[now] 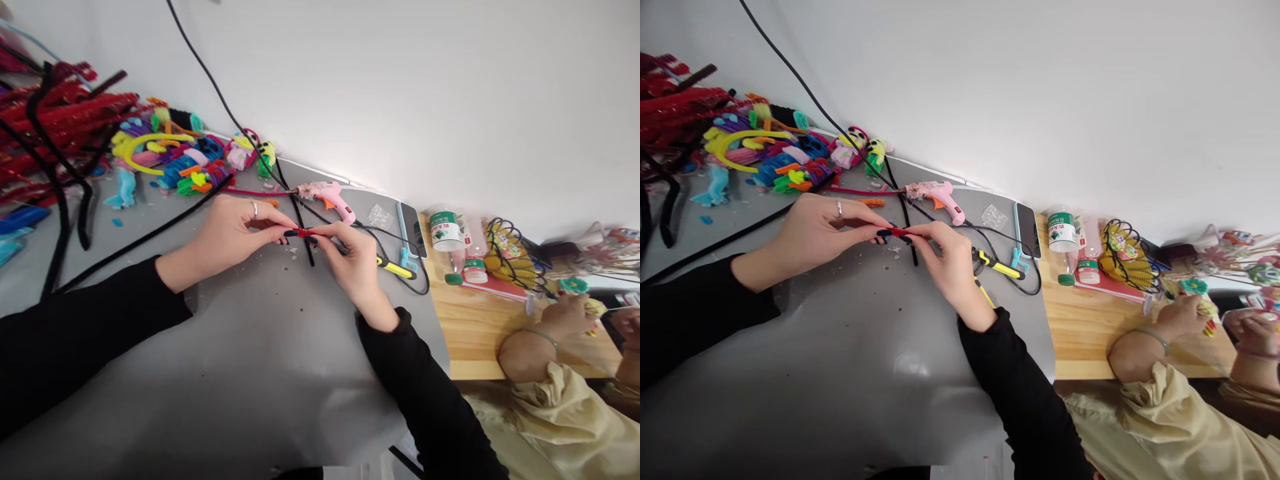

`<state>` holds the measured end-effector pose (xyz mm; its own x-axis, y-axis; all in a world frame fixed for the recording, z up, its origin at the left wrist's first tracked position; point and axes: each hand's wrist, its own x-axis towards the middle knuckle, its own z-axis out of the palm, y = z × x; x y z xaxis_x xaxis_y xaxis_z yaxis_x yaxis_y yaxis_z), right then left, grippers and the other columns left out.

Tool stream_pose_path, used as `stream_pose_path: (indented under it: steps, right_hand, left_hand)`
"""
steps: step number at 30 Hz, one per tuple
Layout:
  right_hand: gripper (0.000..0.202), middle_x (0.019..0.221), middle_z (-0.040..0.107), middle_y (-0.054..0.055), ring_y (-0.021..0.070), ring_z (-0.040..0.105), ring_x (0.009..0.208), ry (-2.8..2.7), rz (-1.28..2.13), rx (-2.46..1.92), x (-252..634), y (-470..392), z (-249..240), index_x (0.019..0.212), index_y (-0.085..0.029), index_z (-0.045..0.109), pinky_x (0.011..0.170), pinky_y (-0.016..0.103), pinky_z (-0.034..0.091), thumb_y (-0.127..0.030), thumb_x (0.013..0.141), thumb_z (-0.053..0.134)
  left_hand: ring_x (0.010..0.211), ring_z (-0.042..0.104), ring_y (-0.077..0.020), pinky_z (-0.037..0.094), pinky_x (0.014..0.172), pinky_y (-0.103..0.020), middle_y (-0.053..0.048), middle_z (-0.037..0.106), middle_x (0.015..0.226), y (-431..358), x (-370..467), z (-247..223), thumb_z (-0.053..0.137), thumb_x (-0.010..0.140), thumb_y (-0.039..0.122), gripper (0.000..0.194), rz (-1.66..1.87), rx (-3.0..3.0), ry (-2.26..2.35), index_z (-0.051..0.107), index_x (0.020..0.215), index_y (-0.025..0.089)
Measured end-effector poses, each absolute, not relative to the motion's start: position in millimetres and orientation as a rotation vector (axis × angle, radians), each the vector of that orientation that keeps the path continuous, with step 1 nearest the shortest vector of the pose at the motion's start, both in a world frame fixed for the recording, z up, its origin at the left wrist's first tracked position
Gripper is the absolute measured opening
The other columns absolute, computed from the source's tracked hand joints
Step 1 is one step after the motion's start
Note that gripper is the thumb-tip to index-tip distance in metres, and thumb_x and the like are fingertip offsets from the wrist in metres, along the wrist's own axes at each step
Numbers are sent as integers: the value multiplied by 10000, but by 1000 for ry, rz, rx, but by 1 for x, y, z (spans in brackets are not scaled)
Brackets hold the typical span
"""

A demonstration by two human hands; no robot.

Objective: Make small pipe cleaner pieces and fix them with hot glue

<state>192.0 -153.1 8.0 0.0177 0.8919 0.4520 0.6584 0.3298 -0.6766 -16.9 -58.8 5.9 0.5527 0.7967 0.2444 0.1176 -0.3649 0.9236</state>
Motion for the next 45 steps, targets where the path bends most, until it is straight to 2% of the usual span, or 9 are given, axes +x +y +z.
stream_pose_path:
  steps: [3,7,12,16,18,23,29,36,45]
  right_hand:
    - [137,1038,826,43,169,773,907,-1738,369,-1380,191,-153,8,1088,-227,777,851,293,602,-284,994,695]
    - [135,939,826,24,163,769,840,-1703,367,-1409,191,-154,7,987,-233,791,797,285,599,-225,1005,657]
    - [125,1023,830,38,173,775,909,-1691,361,-1405,190,-154,8,1047,-235,783,870,310,609,-262,996,671]
    - [137,945,828,31,164,769,835,-1692,362,-1431,190,-154,8,966,-228,783,801,288,610,-248,1001,652]
    - [150,932,826,27,163,767,830,-1676,350,-1439,190,-154,8,942,-230,780,792,285,609,-236,1003,642]
    - [144,1041,824,43,169,773,921,-1712,405,-1393,189,-153,9,1097,-225,757,872,301,616,-280,988,681]
    - [136,1019,822,39,167,766,914,-1701,416,-1429,187,-153,8,1035,-224,756,859,306,610,-229,1001,624]
    - [155,1008,815,35,152,752,876,-1699,430,-1441,185,-154,8,1035,-221,747,838,294,613,-211,993,599]
    - [160,1001,804,40,147,747,885,-1716,461,-1413,183,-154,9,1032,-208,734,855,290,611,-180,961,593]
  left_hand:
    - [885,787,-240,645,814,-282,-37,827,916,-58,-17,9,750,843,385,193,842,1806,729,832,908,223]
    - [919,783,-248,653,869,-310,-43,829,966,-59,-16,12,774,823,398,204,769,1786,706,833,932,236]
    - [923,784,-274,660,813,-314,-51,827,909,-60,-17,11,780,817,427,216,783,1789,777,849,898,239]
    - [904,781,-256,649,787,-286,-48,824,881,-61,-17,11,755,821,415,221,800,1803,800,855,887,228]
    - [900,779,-248,646,792,-279,-47,825,893,-61,-17,12,754,818,407,230,767,1792,783,854,914,223]
    - [938,780,-252,643,833,-281,-51,824,923,-61,-16,14,751,818,398,222,757,1762,767,821,901,204]
    - [938,771,-242,639,895,-308,-53,826,1012,-61,-15,11,775,812,406,259,730,1744,747,816,989,222]
    - [866,745,-232,592,782,-291,-45,833,1029,-63,-14,6,669,879,430,311,734,1976,826,846,1051,242]
    - [782,730,-209,576,769,-288,-16,835,942,-66,-13,7,640,889,400,276,750,2001,853,852,991,256]
